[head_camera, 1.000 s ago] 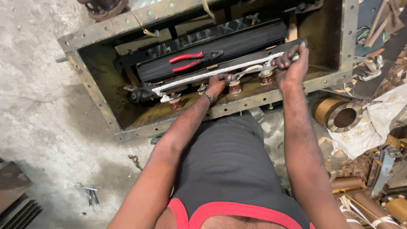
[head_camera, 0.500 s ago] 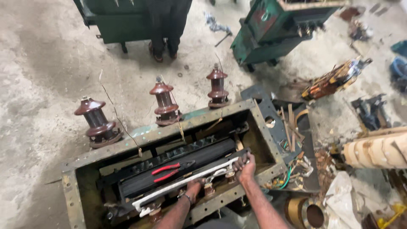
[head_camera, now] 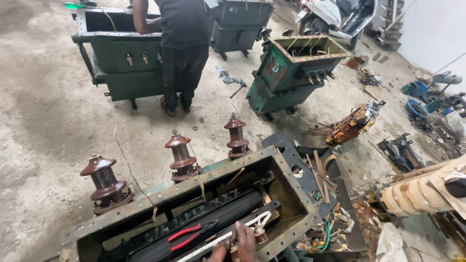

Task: The person works on a transformer tank, using a wrench to tighten nuts on a metal bus bar fitted over the terminal bushings, steadying the bar with the other hand. They move along the bar tightening each fastener in turn, with pliers resting on the transformer core nearby.

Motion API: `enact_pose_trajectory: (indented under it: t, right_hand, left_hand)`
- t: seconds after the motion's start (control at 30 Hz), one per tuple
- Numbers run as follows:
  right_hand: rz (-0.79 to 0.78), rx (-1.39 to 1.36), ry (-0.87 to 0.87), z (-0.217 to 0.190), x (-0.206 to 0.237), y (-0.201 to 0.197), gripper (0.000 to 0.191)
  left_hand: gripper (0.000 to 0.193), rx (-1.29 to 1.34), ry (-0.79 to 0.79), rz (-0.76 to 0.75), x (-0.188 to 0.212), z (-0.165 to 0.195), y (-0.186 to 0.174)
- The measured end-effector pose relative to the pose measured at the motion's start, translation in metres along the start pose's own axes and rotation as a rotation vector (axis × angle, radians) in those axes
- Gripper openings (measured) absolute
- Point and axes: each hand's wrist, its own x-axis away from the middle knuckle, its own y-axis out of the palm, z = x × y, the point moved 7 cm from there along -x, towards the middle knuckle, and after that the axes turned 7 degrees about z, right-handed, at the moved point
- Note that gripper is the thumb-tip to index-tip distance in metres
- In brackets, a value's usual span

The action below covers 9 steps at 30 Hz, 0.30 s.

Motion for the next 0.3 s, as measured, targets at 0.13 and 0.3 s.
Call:
enact_pose_trajectory:
  t: [0.13,0.3]
  right_hand:
    - [-0.040,0.050,-0.036,0.001,0.004,-0.001,0.044]
    - [-0.035,0.172,0.014,-0.015,-0.008,0.006,0.046]
  left_hand:
    - [0.053,-0.100,0.034,-0.022,0.012,-0.009,0.010]
    - [0.055,-0.036,-0.005,-0.097,0.001,0.001,0.008]
